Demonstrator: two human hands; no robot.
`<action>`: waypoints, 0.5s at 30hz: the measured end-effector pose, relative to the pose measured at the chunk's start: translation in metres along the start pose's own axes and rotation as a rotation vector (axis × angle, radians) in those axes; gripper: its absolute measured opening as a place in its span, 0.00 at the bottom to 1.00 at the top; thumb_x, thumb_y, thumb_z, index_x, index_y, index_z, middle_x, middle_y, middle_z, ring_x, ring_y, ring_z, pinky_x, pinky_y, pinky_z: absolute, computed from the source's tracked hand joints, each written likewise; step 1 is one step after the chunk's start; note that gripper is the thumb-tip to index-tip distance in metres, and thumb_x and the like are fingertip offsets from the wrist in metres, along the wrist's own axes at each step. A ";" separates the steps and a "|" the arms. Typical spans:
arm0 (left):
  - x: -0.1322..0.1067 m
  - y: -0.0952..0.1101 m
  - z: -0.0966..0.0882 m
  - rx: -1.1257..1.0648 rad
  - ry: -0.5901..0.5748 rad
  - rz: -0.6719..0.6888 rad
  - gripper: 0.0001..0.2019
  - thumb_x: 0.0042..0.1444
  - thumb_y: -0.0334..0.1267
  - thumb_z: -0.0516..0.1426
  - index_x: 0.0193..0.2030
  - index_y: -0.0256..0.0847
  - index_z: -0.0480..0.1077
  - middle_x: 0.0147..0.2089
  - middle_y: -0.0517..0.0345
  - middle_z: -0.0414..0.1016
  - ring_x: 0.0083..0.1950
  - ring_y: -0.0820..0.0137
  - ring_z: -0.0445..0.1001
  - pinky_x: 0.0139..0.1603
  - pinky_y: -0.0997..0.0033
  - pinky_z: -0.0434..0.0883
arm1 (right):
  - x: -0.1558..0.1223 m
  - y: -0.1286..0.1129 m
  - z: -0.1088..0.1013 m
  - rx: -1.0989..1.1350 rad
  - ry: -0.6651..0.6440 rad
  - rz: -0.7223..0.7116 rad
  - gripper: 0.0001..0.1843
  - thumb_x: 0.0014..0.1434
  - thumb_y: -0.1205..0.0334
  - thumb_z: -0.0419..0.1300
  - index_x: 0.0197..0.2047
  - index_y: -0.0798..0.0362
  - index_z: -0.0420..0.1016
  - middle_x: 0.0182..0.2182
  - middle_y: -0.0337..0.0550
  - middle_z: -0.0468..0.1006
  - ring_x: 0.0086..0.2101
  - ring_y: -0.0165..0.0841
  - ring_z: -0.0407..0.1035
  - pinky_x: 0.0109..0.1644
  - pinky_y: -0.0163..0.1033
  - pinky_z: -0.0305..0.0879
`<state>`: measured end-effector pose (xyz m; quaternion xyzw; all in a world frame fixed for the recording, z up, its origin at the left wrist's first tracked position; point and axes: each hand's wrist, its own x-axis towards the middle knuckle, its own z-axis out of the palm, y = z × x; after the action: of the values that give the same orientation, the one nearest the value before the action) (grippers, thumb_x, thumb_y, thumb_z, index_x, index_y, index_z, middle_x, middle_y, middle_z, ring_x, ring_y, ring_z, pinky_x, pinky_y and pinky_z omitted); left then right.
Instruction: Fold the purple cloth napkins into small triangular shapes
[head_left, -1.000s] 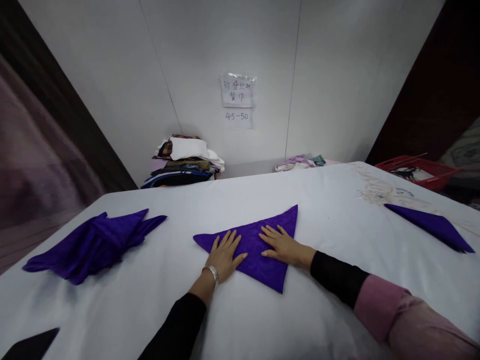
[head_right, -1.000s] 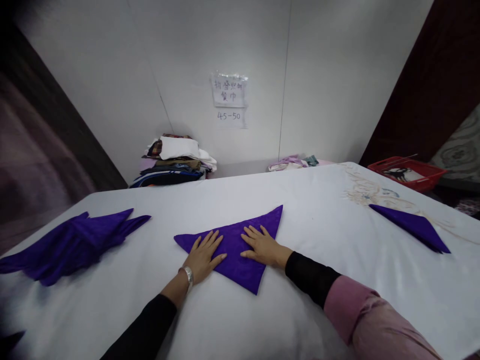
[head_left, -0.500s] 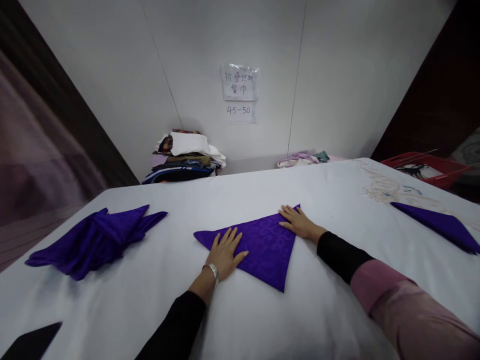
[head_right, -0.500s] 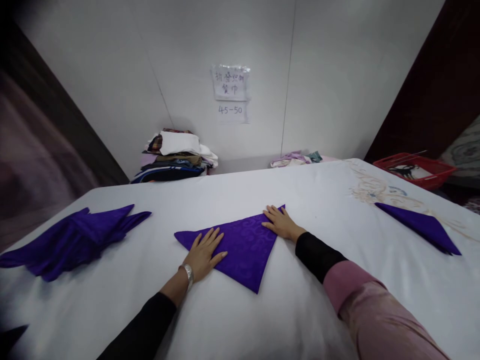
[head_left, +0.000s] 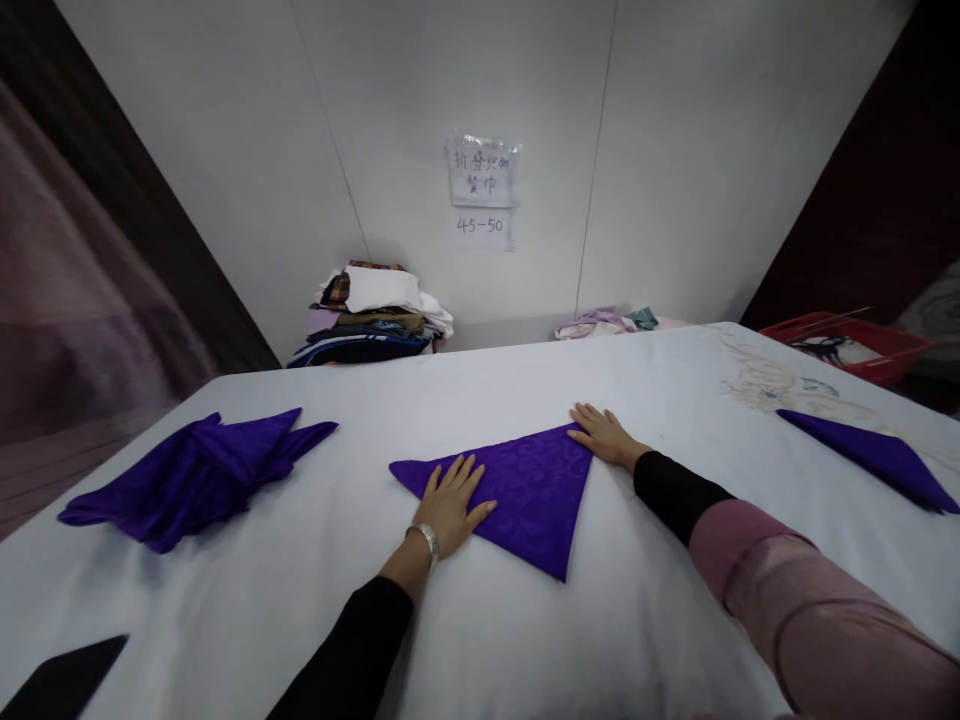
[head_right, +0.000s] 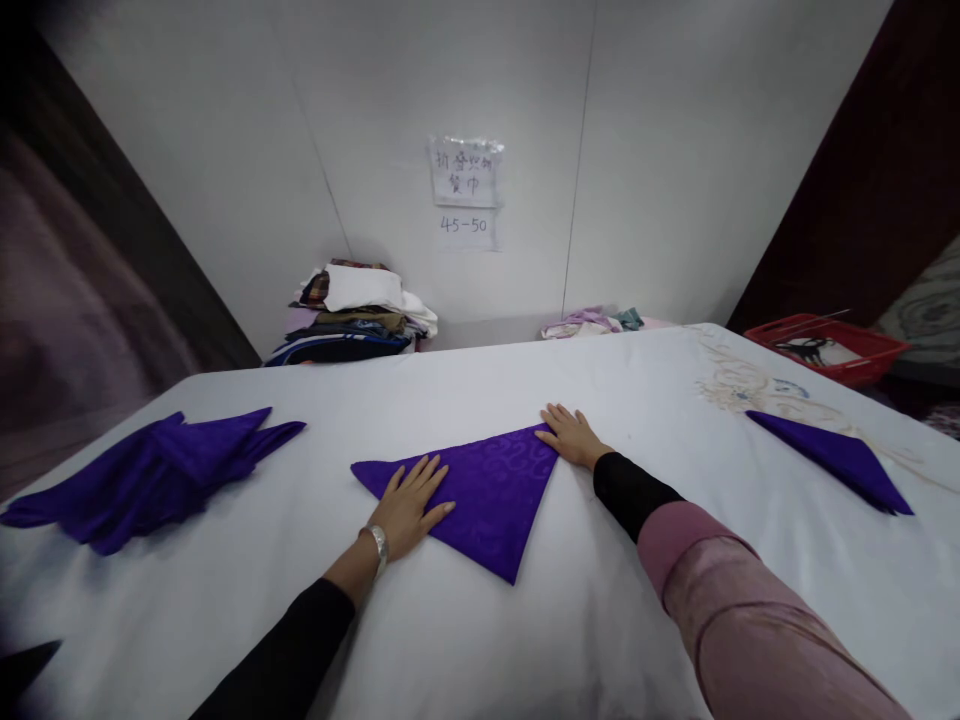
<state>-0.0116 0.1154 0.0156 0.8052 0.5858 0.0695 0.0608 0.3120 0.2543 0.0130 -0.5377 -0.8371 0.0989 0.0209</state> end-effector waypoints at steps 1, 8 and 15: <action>0.000 0.000 0.000 -0.002 0.004 0.003 0.33 0.58 0.60 0.41 0.65 0.44 0.50 0.68 0.53 0.47 0.69 0.59 0.43 0.65 0.47 0.42 | 0.000 0.000 -0.002 0.007 -0.005 0.003 0.38 0.61 0.39 0.36 0.66 0.53 0.46 0.66 0.48 0.43 0.64 0.41 0.35 0.63 0.56 0.34; 0.000 0.001 -0.002 -0.005 0.007 -0.004 0.33 0.58 0.60 0.41 0.65 0.44 0.51 0.68 0.52 0.48 0.69 0.59 0.43 0.65 0.47 0.42 | -0.014 -0.026 -0.023 0.046 0.042 0.025 0.38 0.62 0.39 0.32 0.67 0.54 0.45 0.66 0.50 0.42 0.64 0.40 0.34 0.63 0.56 0.34; 0.002 -0.001 0.001 -0.007 0.012 -0.007 0.33 0.59 0.60 0.40 0.65 0.43 0.51 0.68 0.53 0.47 0.69 0.60 0.43 0.65 0.47 0.42 | -0.098 -0.110 -0.008 0.178 -0.050 -0.406 0.37 0.61 0.38 0.40 0.66 0.50 0.47 0.64 0.47 0.52 0.63 0.41 0.41 0.64 0.55 0.26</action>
<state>-0.0115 0.1171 0.0147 0.8026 0.5885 0.0763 0.0600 0.2556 0.1223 0.0483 -0.3517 -0.9163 0.1795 0.0670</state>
